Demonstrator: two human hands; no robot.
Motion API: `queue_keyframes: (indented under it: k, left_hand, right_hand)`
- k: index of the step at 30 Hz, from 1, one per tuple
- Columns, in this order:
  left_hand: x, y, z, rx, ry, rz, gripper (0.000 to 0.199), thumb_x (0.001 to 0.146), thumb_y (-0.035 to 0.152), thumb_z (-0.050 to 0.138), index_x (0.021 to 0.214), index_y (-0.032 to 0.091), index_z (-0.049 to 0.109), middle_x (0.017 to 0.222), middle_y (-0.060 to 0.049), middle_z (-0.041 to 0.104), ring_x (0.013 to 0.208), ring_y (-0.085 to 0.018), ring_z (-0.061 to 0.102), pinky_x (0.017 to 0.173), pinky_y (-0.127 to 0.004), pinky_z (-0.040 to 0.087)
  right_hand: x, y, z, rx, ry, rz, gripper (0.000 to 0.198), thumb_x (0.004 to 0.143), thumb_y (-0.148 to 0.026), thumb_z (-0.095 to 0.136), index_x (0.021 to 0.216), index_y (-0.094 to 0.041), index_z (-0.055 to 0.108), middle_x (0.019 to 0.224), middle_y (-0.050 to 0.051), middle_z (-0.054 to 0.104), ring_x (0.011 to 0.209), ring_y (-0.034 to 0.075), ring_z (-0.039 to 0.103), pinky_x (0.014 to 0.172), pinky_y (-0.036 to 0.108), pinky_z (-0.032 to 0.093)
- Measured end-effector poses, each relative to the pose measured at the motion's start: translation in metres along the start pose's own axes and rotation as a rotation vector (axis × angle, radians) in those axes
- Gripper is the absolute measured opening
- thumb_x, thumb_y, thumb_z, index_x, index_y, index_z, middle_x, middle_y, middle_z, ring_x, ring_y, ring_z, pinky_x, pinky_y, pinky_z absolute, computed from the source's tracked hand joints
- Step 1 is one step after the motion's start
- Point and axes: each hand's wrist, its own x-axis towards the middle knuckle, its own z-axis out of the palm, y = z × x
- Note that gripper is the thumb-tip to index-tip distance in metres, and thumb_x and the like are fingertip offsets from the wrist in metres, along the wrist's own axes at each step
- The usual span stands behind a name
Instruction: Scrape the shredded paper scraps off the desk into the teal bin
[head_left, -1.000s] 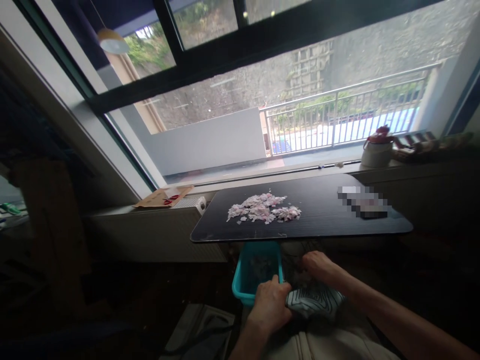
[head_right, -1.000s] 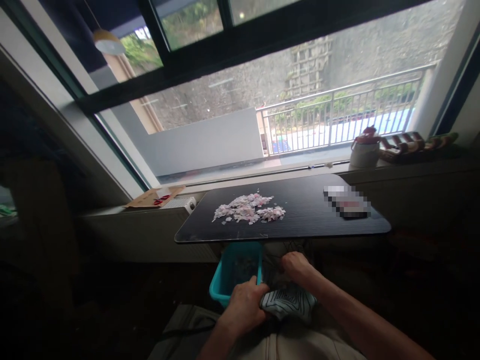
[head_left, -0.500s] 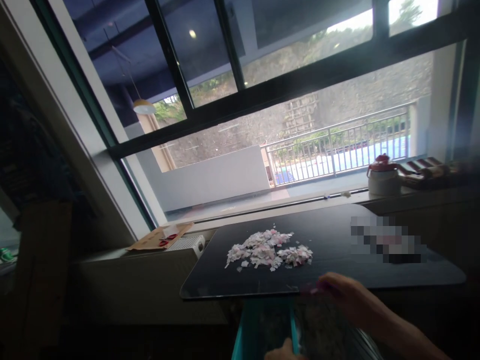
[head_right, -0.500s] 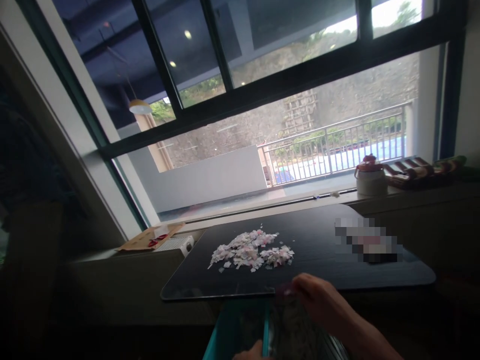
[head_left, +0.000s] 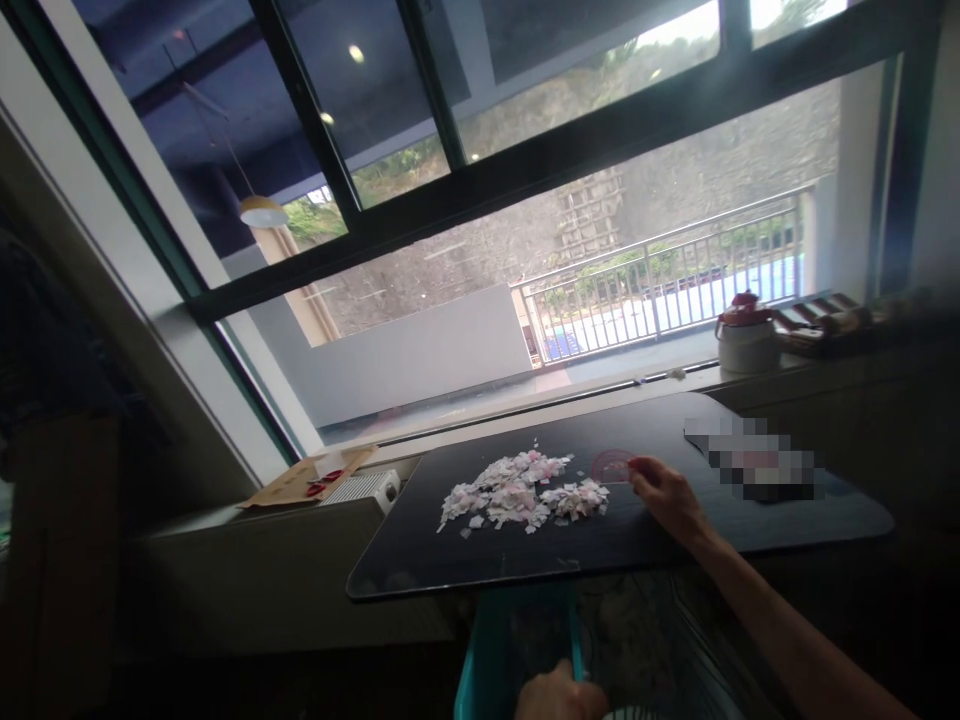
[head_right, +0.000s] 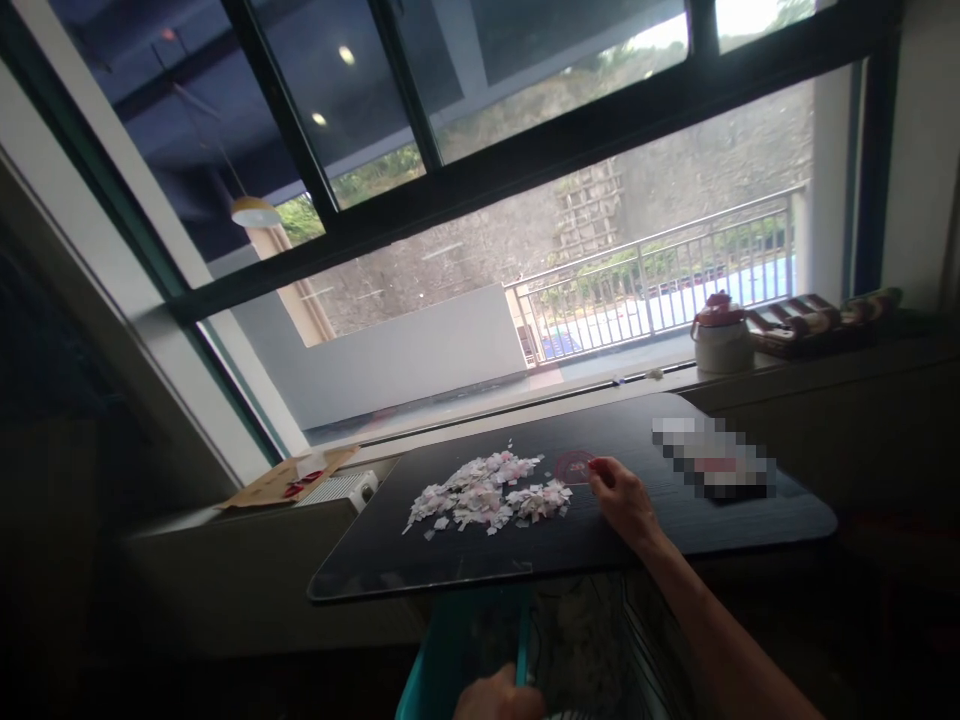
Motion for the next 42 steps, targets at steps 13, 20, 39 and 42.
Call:
queue_keyframes:
  k: [13,20,39,42]
  left_hand:
    - [-0.018,0.005,0.003,-0.041,0.154,0.105,0.033,0.075,0.051,0.057,0.083,0.023,0.071,0.086,-0.006,0.063,0.074,-0.022,0.061,0.064,-0.028,0.045]
    - [-0.021,0.006,0.003,-0.008,0.182,0.125,0.031,0.078,0.049,0.056,0.082,0.023,0.072,0.085,-0.006,0.063,0.072,-0.022,0.061,0.062,-0.027,0.043]
    - [-0.028,0.045,0.000,-0.093,0.197,0.192,0.026,0.077,0.046,0.057,0.078,0.024,0.071,0.083,-0.003,0.062,0.071,-0.019,0.057,0.059,-0.027,0.039]
    - [-0.027,0.044,0.003,-0.087,0.199,0.204,0.021,0.073,0.042,0.061,0.078,0.024,0.070,0.084,-0.003,0.062,0.072,-0.020,0.057,0.060,-0.027,0.039]
  right_hand:
    - [-0.007,-0.009,-0.005,-0.017,-0.099,-0.029,0.025,0.074,-0.035,0.054,0.087,-0.018,0.067,0.084,0.006,0.072,0.077,0.020,0.066,0.075,0.033,0.050]
    - [-0.010,-0.012,-0.009,-0.007,-0.058,0.015,0.029,0.073,-0.037,0.053,0.088,-0.017,0.067,0.081,0.006,0.071,0.074,0.019,0.065,0.073,0.032,0.050]
    - [-0.010,-0.013,-0.014,-0.025,-0.096,0.084,0.027,0.071,-0.032,0.051,0.087,-0.018,0.068,0.074,0.004,0.069,0.070,0.018,0.063,0.069,0.029,0.047]
    - [-0.011,-0.015,-0.014,-0.027,-0.087,0.086,0.029,0.073,-0.032,0.050,0.089,-0.016,0.068,0.075,0.005,0.069,0.070,0.018,0.062,0.069,0.031,0.048]
